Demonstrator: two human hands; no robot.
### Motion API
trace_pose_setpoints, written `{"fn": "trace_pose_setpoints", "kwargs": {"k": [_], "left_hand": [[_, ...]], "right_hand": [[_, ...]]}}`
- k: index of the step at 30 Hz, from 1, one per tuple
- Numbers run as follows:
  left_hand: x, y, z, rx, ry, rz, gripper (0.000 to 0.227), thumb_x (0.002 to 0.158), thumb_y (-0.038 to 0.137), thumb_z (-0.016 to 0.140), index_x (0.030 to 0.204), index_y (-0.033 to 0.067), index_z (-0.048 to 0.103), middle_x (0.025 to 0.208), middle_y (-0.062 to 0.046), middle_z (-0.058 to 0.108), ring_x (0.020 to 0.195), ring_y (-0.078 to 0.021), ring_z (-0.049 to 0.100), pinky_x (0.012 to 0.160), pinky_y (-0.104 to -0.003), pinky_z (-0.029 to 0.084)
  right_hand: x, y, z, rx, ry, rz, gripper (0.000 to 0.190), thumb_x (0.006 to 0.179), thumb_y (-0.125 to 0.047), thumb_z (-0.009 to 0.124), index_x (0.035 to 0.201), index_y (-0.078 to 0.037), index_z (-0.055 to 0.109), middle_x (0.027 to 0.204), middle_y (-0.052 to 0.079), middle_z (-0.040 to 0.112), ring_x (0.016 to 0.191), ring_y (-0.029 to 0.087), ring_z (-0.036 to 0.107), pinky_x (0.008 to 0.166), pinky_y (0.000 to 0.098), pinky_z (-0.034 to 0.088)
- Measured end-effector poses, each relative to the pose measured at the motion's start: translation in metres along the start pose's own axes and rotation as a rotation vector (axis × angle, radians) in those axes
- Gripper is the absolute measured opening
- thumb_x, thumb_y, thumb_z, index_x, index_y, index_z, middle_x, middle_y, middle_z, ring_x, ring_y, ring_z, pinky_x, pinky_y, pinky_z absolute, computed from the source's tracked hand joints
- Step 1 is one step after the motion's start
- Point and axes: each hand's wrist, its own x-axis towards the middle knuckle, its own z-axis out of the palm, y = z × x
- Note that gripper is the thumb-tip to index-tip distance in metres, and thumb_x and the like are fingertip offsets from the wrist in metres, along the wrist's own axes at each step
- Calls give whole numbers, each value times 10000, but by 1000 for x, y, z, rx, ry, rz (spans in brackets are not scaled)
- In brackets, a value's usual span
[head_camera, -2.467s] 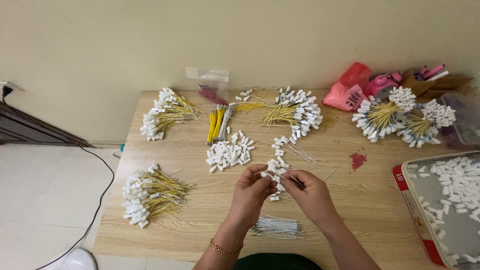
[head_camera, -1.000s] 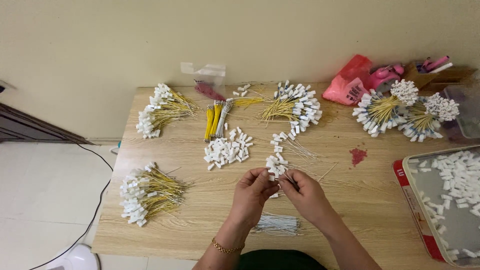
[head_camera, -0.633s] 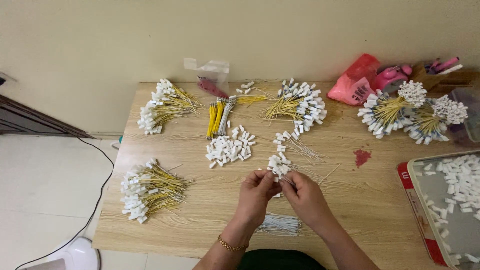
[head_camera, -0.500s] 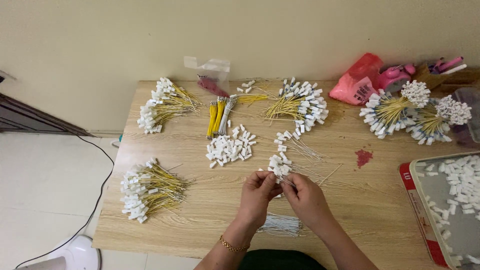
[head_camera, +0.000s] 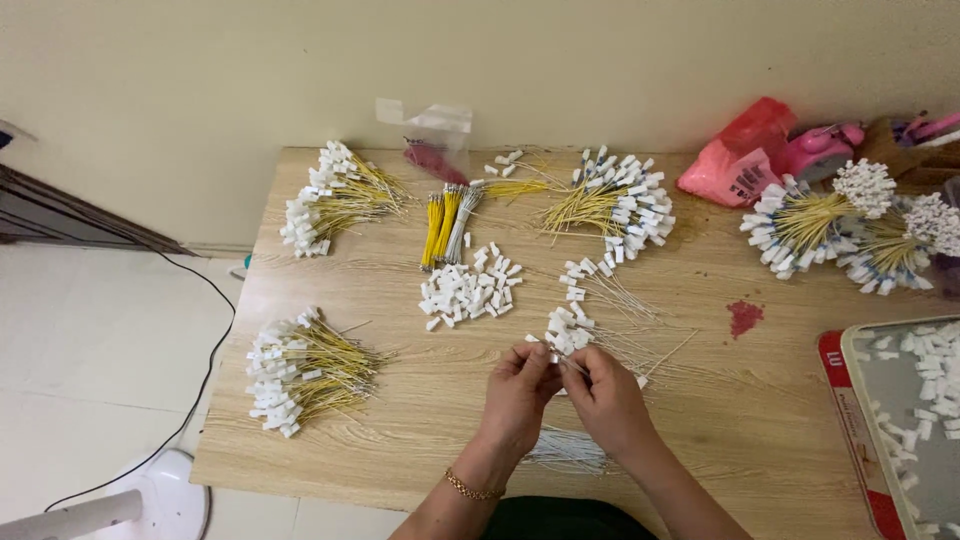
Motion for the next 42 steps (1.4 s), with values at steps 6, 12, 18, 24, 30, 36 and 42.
{"fn": "trace_pose_setpoints", "kwargs": {"k": [6, 12, 18, 24, 30, 36, 42], "left_hand": [[-1, 6, 10, 126, -49, 12, 116, 1002, 139, 634, 1032, 27, 621, 947, -91, 705, 824, -188, 707, 792, -355, 632], [13, -4, -5, 166, -118, -8, 94, 1016, 116, 633, 1023, 23, 618, 958, -93, 706, 837, -190, 718, 810, -365, 642], [5, -2, 0, 139, -125, 22, 84, 1015, 107, 634, 1015, 24, 619, 952, -87, 707, 841, -190, 716, 810, -369, 643], [7, -1, -6, 185, -116, -23, 72, 1002, 104, 636, 1026, 39, 619, 976, -88, 714, 856, -192, 718, 812, -357, 648], [27, 63, -26, 1200, 390, 343, 302, 933, 230, 735, 1195, 86, 692, 1088, -82, 730, 828, -156, 680, 717, -337, 601], [68, 75, -136, 1640, 682, 720, 249, 920, 241, 707, 1138, 123, 738, 1150, -145, 667, 927, -307, 671, 765, -433, 570], [79, 75, -144, 1719, 655, 675, 192, 943, 283, 691, 1095, 180, 746, 1053, -113, 694, 935, -318, 680, 792, -455, 566]], "right_hand": [[-1, 13, -8, 45, -16, 21, 209, 933, -221, 653, 1016, -29, 650, 835, 77, 719, 733, 170, 705, 655, 344, 557], [1, 13, -17, 66, -52, 43, 216, 939, -229, 652, 1009, -25, 668, 810, 101, 738, 719, 207, 698, 659, 358, 552], [-2, 8, -15, -40, -14, 0, 229, 938, -244, 657, 972, -19, 639, 821, 132, 724, 707, 221, 702, 644, 378, 539], [0, 9, -17, -24, -90, 125, 246, 954, -276, 635, 1006, -39, 679, 799, 110, 749, 713, 218, 725, 666, 372, 546], [25, 40, -12, -92, -25, 75, 266, 1011, -244, 555, 1096, -34, 694, 962, 117, 727, 847, 229, 720, 761, 379, 567], [41, 95, -7, -263, 98, -194, 293, 973, -171, 585, 1195, -2, 675, 1173, 162, 704, 1012, 313, 693, 875, 391, 539], [33, 61, -23, -58, 5, 111, 341, 1002, -162, 552, 1325, -79, 617, 996, 67, 776, 862, 159, 737, 770, 336, 572]]}}
